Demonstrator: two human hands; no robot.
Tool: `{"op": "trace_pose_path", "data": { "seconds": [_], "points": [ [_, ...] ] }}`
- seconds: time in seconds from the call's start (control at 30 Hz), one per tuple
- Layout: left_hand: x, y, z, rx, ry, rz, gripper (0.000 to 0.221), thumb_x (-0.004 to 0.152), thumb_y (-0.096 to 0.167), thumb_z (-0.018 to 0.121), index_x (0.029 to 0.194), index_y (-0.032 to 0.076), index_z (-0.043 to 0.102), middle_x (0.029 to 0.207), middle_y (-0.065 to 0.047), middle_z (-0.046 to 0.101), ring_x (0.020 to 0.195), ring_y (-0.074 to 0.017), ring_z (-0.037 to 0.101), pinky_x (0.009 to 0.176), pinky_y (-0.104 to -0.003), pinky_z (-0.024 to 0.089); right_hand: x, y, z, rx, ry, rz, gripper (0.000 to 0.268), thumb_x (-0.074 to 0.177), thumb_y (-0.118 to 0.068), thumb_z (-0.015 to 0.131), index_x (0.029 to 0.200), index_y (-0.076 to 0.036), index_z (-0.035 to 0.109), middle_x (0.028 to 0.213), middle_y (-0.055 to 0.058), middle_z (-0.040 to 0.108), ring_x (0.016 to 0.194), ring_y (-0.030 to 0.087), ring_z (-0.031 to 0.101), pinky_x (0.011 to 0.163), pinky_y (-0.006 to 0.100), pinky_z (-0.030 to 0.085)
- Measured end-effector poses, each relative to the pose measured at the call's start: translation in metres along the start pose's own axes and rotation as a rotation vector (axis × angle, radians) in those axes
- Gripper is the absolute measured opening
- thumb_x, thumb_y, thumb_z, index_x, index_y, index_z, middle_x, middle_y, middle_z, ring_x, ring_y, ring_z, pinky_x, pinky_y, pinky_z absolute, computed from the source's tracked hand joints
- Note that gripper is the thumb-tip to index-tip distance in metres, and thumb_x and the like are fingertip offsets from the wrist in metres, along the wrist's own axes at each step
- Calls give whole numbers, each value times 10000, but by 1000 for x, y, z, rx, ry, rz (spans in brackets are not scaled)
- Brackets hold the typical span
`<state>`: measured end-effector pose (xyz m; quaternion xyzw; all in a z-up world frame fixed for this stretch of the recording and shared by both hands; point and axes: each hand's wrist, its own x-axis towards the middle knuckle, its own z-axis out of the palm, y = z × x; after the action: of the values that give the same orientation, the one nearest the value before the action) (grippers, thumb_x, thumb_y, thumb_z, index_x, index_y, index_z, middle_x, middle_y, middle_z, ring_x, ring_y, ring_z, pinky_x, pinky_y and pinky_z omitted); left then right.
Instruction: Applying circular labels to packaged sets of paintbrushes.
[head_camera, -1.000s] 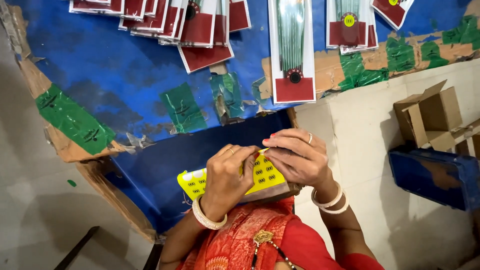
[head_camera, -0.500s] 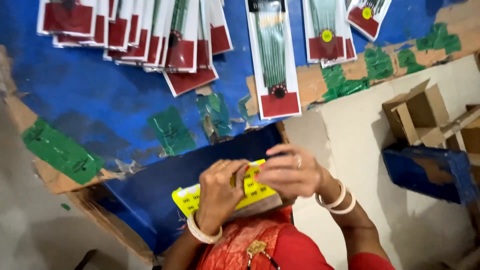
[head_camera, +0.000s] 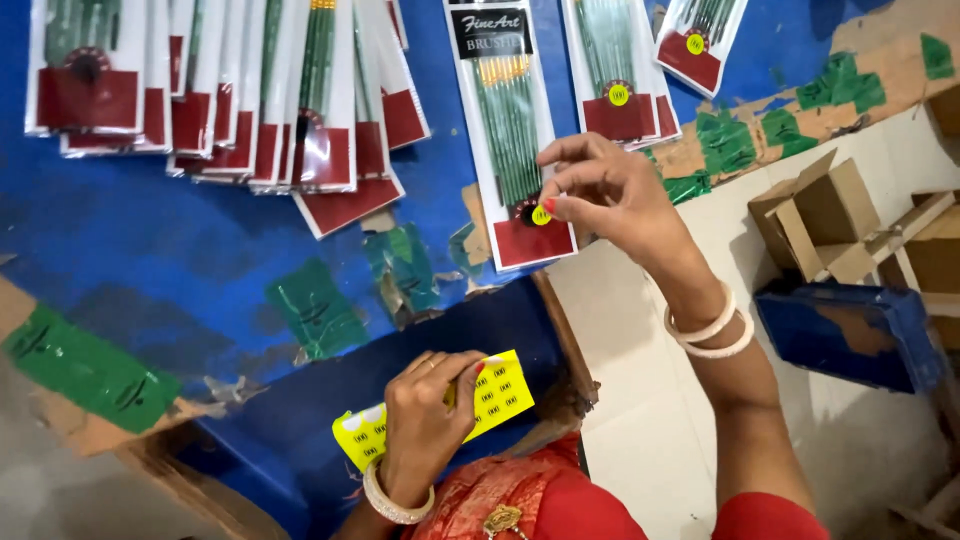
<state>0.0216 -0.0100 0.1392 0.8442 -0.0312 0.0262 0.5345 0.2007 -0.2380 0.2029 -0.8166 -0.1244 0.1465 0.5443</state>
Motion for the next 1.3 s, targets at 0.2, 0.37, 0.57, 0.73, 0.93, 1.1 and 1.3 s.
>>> {"op": "trace_pose_path", "data": {
  "seconds": [0.2,0.37,0.57,0.73,0.93,1.1,1.3],
  "points": [
    [10,-9,5,7,-22,-32,91,841,36,736,927,49,763,837,-98,752,742,-277,705,678,-370,547,7,12,-1,5,-63,4,94,887,-64,787,955,-4,765,1253,50,597,1090,82,585,879,216,496],
    [13,-15,8,11,-44,-61,90,846,47,734,931,54,764,842,-98,754,753,-280,709,683,-369,549,8,12,6,-32,-23,-6,96,871,-56,787,951,-9,763,1252,35,593,991,69,556,822,201,495],
    [15,-18,10,16,-49,-82,90,850,54,736,934,60,765,850,-99,756,766,-286,719,689,-368,550,8,8,8,-115,15,14,80,865,-62,797,925,-19,767,1215,23,607,952,65,553,778,191,499],
    [15,-22,14,18,-54,-93,108,846,40,730,945,61,768,863,-104,758,774,-288,726,698,-365,557,8,10,8,-135,30,4,84,866,-61,804,933,-21,771,1209,26,606,940,69,549,760,192,495],
    [17,-23,14,13,-75,-104,116,848,39,730,955,61,769,875,-106,763,780,-283,734,702,-359,562,7,15,12,-157,57,-10,74,867,-44,803,925,-26,761,1208,33,610,946,78,569,740,199,480],
    [18,-23,13,24,-76,-123,120,850,48,734,962,62,776,869,-105,762,767,-280,735,687,-358,561,6,14,15,-189,82,-58,70,863,-45,812,920,-39,770,1215,45,617,981,99,577,785,206,510],
    [18,-24,13,22,-80,-133,108,861,57,734,960,67,774,869,-100,768,757,-275,740,676,-351,562,4,17,19,-223,126,-53,82,855,-32,813,931,-40,782,1229,52,634,1009,104,584,781,216,514]
  ]
}}
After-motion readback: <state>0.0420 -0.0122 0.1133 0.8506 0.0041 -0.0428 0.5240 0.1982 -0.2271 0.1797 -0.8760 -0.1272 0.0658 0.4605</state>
